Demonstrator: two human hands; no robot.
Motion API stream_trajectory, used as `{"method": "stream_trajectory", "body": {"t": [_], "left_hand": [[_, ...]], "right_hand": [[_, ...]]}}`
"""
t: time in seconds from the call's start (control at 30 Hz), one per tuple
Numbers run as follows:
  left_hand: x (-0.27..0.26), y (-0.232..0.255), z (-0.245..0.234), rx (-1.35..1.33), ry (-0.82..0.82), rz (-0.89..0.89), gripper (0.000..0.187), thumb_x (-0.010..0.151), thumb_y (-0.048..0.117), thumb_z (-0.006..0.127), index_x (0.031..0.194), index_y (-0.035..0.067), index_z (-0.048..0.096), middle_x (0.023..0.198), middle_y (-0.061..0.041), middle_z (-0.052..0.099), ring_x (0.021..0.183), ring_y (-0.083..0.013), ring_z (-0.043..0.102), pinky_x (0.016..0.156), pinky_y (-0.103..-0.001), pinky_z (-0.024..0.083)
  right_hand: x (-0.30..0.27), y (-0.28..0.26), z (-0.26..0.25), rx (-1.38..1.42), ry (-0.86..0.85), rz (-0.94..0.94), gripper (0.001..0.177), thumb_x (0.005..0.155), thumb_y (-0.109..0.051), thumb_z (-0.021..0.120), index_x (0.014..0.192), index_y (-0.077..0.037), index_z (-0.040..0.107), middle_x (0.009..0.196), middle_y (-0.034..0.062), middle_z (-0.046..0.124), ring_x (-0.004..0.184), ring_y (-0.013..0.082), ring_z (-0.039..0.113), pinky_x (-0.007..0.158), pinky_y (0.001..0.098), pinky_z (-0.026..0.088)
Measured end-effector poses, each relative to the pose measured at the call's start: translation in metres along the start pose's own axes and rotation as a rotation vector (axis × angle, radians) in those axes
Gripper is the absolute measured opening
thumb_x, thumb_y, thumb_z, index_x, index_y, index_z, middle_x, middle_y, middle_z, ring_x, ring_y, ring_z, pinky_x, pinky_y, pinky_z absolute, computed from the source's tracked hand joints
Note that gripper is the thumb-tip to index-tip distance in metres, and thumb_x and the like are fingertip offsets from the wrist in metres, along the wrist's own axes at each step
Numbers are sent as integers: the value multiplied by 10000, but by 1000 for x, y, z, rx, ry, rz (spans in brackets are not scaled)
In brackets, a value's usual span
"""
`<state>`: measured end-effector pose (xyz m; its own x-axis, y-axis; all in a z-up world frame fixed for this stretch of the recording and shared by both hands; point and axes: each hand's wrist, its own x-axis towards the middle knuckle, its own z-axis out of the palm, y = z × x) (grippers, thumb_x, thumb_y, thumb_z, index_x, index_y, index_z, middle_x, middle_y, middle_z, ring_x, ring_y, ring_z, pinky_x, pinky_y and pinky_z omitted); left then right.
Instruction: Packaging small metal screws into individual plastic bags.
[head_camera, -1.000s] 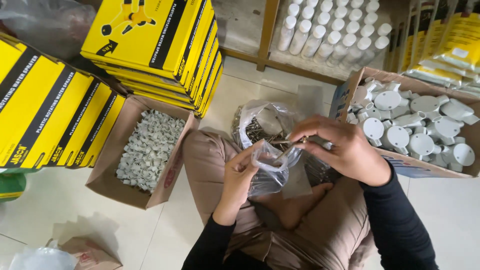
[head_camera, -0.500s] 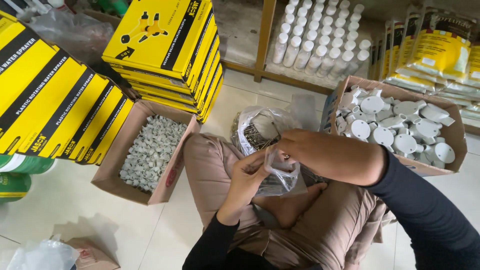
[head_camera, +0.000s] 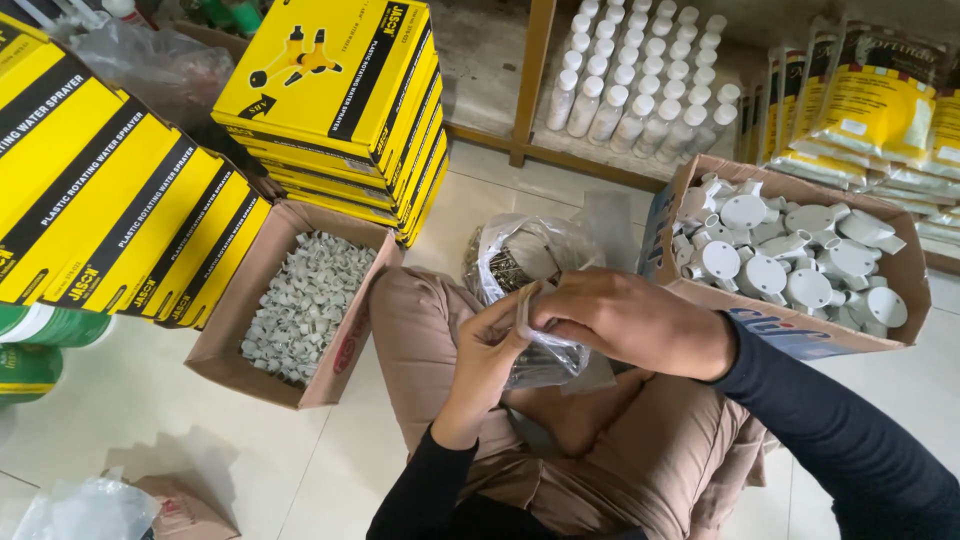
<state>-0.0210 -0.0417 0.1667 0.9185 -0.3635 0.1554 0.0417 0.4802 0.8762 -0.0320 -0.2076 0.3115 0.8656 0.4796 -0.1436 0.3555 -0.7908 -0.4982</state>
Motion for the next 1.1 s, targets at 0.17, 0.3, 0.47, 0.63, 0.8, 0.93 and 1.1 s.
{"method": "stream_trajectory", "body": {"t": [0.17, 0.3, 0.47, 0.63, 0.8, 0.93, 1.1], "left_hand": [[-5, -36, -21, -30, 1, 39, 561, 908, 362, 773, 1312, -18, 683, 1135, -185, 773, 1083, -181, 649, 990, -428, 546], [-7, -34, -32, -91, 21, 49, 639, 871, 402, 791, 1303, -56, 686, 1040, -230, 784, 1043, -209, 694, 944, -430, 574], [-18, -92, -94, -96, 134, 57, 591, 845, 369, 808, 1242, -57, 699, 973, -264, 783, 945, -290, 749, 875, -480, 595], [-10, -87, -104, -99, 213, 50, 509, 852, 273, 814, 1207, -75, 708, 930, -252, 774, 837, -236, 739, 734, -414, 618], [-8, -101, -120, -81, 238, 2, 484, 855, 240, 817, 1220, -56, 704, 889, -234, 771, 649, -108, 671, 492, -213, 518], [-10, -133, -137, -76, 289, -75, 456, 838, 162, 804, 1224, -60, 707, 944, -253, 776, 826, -223, 726, 713, -400, 613], [-4, -147, -136, -86, 294, -116, 498, 832, 171, 808, 1253, -70, 694, 1001, -304, 766, 931, -313, 744, 805, -490, 615]], "right_hand": [[-7, -8, -16, 10, 239, -167, 127, 914, -39, 701, 997, -84, 785, 901, 114, 804, 799, 231, 767, 804, 364, 604], [-8, 27, -10, 119, 335, -98, 145, 939, -37, 659, 1028, -59, 771, 913, 118, 790, 819, 253, 763, 809, 377, 591], [4, 85, 22, 270, 244, 117, 224, 992, -47, 582, 1167, -20, 720, 988, 182, 779, 933, 372, 771, 853, 495, 586], [27, 200, 132, 258, 205, 252, 233, 1013, -134, 595, 1207, -45, 690, 1042, 186, 758, 955, 370, 748, 814, 459, 599], [47, 325, 267, 266, 251, 375, 228, 951, -109, 639, 1156, -54, 722, 1021, 174, 758, 986, 391, 735, 872, 482, 587], [61, 342, 297, 222, 142, 534, 223, 988, -178, 589, 1146, -95, 723, 1035, 137, 767, 1030, 358, 732, 923, 478, 586], [95, 335, 301, -115, 21, 681, 281, 954, -390, 683, 1128, -182, 757, 1012, 11, 750, 1072, 229, 706, 914, 392, 587]]}}
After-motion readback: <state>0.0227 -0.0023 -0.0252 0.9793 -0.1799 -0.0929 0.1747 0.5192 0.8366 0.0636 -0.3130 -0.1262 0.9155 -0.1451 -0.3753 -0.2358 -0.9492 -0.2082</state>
